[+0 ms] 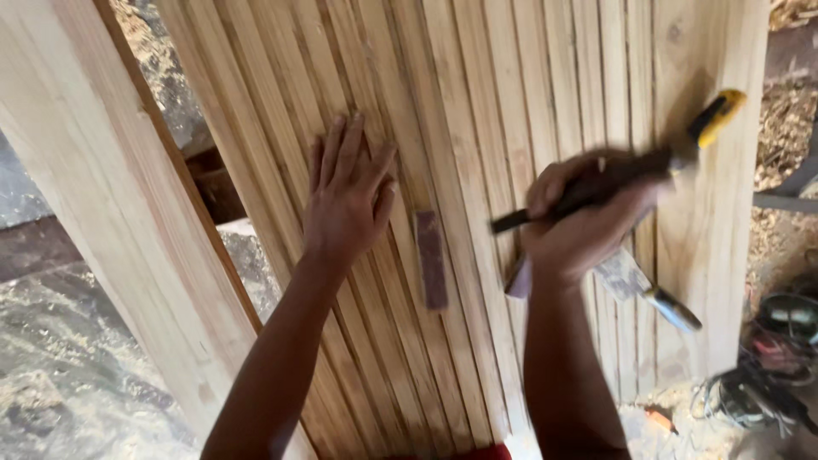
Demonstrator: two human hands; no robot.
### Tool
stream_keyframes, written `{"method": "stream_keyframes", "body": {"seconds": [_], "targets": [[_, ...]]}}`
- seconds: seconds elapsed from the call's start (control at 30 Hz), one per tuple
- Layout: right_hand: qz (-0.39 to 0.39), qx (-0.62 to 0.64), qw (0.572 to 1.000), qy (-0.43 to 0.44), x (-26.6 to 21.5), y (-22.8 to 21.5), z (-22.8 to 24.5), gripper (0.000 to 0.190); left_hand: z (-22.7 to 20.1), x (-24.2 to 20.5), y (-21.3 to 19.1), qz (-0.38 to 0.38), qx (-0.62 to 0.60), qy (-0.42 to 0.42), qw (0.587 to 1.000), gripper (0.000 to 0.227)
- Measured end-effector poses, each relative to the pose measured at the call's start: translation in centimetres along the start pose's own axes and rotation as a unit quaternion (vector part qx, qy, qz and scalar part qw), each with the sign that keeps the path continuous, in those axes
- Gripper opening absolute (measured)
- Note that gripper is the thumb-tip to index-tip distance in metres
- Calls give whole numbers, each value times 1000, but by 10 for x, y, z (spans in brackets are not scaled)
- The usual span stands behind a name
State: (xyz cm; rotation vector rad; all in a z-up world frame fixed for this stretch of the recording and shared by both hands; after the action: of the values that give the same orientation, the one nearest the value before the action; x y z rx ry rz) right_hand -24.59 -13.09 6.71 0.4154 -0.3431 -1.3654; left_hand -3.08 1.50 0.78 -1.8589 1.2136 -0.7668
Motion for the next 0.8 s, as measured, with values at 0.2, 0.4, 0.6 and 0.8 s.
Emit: {"method": "stream_keyframes", "body": {"seconds": [0.2, 0.4, 0.6, 0.8], "targets": [[166, -553, 799, -169, 50, -42, 30, 18, -8, -11, 7, 5, 1, 34, 999, 42], [231, -730, 609, -206, 68, -57, -1, 38, 3, -20, -4, 2, -5, 40, 999, 37], [224, -663, 714, -16, -45, -30, -24, 40, 39, -54, -14, -120, 170, -258, 944, 67], [181, -659, 723, -100, -129, -8, -42, 46, 46, -64, -4, -124, 107, -305, 938, 76]]}}
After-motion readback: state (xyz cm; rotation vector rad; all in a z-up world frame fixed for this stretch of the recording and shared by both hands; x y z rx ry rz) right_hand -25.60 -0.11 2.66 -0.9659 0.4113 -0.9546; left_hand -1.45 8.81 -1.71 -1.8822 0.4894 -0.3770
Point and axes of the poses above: each hand's wrist, its own x-axis towards the middle knuckle, its own y-axis out of the palm, z = x × y, the point moved 2 cm from there along x, towards the middle knuckle
